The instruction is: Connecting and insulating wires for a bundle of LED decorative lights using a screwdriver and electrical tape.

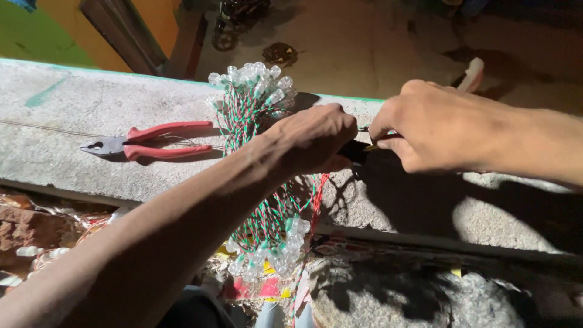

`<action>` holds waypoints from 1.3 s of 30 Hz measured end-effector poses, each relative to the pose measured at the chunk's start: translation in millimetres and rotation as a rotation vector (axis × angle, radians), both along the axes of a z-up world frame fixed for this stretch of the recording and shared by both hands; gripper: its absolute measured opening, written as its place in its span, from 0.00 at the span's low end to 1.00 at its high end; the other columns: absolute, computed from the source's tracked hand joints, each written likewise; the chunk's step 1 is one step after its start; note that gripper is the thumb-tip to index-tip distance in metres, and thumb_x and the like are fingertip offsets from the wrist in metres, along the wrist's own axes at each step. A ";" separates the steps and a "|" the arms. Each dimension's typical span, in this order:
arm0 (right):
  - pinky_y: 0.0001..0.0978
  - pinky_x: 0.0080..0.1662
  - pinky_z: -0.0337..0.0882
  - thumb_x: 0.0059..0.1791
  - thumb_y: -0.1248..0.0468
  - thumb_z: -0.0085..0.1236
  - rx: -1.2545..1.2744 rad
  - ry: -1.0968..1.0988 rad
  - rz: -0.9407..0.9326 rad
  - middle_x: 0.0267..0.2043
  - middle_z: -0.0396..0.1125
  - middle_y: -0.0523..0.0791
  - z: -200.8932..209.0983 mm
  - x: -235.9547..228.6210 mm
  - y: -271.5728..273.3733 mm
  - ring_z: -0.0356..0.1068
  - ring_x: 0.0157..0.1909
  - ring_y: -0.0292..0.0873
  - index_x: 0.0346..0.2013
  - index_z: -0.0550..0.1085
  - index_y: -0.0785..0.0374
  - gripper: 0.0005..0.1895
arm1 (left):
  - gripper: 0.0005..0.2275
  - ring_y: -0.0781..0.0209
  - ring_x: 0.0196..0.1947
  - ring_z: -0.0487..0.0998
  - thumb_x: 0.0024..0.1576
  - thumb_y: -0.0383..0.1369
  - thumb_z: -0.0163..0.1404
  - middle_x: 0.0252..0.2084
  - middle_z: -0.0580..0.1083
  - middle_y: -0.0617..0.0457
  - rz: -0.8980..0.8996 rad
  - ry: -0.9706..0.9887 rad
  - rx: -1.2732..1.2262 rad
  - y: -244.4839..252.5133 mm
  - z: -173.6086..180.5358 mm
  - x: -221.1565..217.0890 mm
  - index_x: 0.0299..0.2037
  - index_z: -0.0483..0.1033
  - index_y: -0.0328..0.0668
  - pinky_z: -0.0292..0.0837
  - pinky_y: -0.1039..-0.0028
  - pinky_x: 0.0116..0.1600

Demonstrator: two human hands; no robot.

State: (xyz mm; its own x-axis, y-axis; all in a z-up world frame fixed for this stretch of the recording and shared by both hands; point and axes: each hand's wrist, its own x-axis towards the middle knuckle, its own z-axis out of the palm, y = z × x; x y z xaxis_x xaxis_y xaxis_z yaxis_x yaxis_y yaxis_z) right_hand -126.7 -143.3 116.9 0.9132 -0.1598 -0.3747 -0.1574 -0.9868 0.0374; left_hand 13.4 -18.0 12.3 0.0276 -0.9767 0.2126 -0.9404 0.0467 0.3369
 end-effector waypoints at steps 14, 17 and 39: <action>0.50 0.43 0.80 0.55 0.59 0.51 0.037 0.043 -0.228 0.17 0.70 0.57 26.0 -18.8 40.1 0.75 0.25 0.58 0.60 0.73 0.54 0.18 | 0.19 0.43 0.30 0.76 0.43 0.40 0.69 0.30 0.72 0.44 0.019 -0.062 -0.154 -5.2 -30.4 7.1 0.32 0.71 0.37 0.73 0.60 0.34; 0.80 0.63 0.49 0.53 0.59 0.54 -0.159 0.109 -0.031 0.22 0.71 0.48 24.2 -12.0 33.6 0.75 0.35 0.49 0.57 0.76 0.50 0.17 | 0.19 0.45 0.32 0.76 0.44 0.41 0.68 0.30 0.73 0.45 0.024 -0.077 -0.165 -12.2 -35.8 7.3 0.33 0.72 0.38 0.73 0.60 0.35; 0.43 0.37 0.80 0.43 0.68 0.57 -0.300 -0.040 0.336 0.26 0.72 0.52 -6.3 -22.5 17.7 0.78 0.32 0.49 0.26 0.78 0.64 0.04 | 0.15 0.42 0.27 0.78 0.41 0.36 0.68 0.25 0.75 0.40 0.036 0.045 -0.074 2.5 -1.9 -5.7 0.27 0.76 0.35 0.74 0.60 0.30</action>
